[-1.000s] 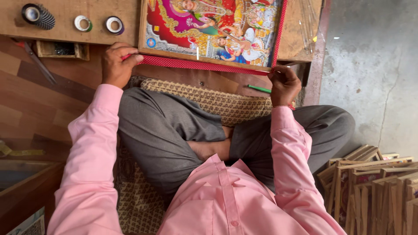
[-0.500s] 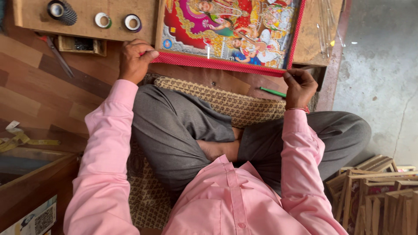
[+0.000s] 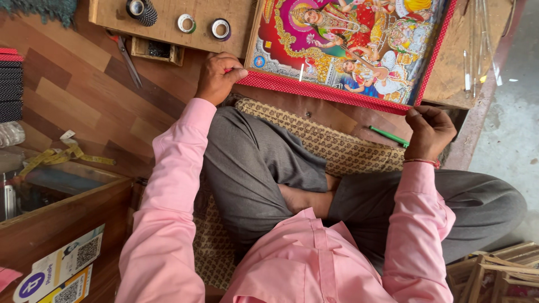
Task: The person applies a red patterned tape around the edges of a wooden picture frame containing a colorful deity image. They smooth the tape along each side, fold corners, and trim excess tape to complete the border.
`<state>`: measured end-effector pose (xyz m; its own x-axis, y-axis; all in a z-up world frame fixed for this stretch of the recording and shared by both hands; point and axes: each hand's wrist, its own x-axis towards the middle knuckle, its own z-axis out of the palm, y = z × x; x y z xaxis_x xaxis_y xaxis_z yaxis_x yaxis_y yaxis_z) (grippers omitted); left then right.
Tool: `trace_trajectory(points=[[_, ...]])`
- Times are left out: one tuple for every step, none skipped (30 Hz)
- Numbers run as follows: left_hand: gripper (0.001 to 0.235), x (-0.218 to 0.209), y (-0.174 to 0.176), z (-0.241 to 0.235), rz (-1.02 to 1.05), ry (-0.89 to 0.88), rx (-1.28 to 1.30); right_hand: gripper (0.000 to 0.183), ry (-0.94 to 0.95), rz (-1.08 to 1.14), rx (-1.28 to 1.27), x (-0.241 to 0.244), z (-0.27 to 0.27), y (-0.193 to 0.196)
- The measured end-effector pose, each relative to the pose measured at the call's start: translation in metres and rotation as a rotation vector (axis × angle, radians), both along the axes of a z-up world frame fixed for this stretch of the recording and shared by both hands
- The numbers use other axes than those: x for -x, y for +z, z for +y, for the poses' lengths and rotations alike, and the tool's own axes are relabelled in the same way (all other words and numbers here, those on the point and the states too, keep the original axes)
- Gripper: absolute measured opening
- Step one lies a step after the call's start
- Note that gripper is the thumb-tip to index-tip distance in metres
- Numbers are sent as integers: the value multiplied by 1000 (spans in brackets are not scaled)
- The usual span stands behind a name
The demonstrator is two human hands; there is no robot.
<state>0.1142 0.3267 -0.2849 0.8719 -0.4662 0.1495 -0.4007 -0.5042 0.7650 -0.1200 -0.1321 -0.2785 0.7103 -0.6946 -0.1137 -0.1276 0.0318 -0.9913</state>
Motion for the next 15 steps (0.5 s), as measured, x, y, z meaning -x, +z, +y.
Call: trace_trajectory(points=[[17,0,1,0,-1,1,-5,7,1,-5,-6,0,0,1],[17,0,1,-1,-2,2,-10,7,3,-10,-11,0,1,1],[18,0,2,-1,-3,4,-15,7,5,-10,-15,0,1,2],[18,-1,3,-1,7,0,-22,7,7,-10,-18,-1,1,3],[18,-2,3,-1,18,-3,-29,7,9,-10,-21,-2,2,4],[18,-3,4,-1,29,-8,-36,8,7,-4,-19,-2,2,5],[18,-4,4,-1,28,-13,-47,8,5,2,-17,-2,2,5],[18,-5,4,-1,27,-19,-58,8,2,9,-14,-1,3,6],[19,-6,4,-1,27,-26,-69,8,-2,12,-17,0,3,7],[19,-8,4,-1,25,-31,-77,8,-6,15,-22,-1,2,6],[18,-9,3,-1,24,-35,-84,9,-10,17,-27,-2,2,6],[18,-10,3,-1,22,-41,-91,9,-10,20,-29,-2,2,6],[19,-11,3,-2,29,-50,-96,9,-10,24,-32,-2,2,6],[19,-12,3,-2,34,-58,-101,9,-10,25,-35,-3,2,6],[20,-13,4,-2,40,-67,-106,9,-11,22,-36,-3,2,7]])
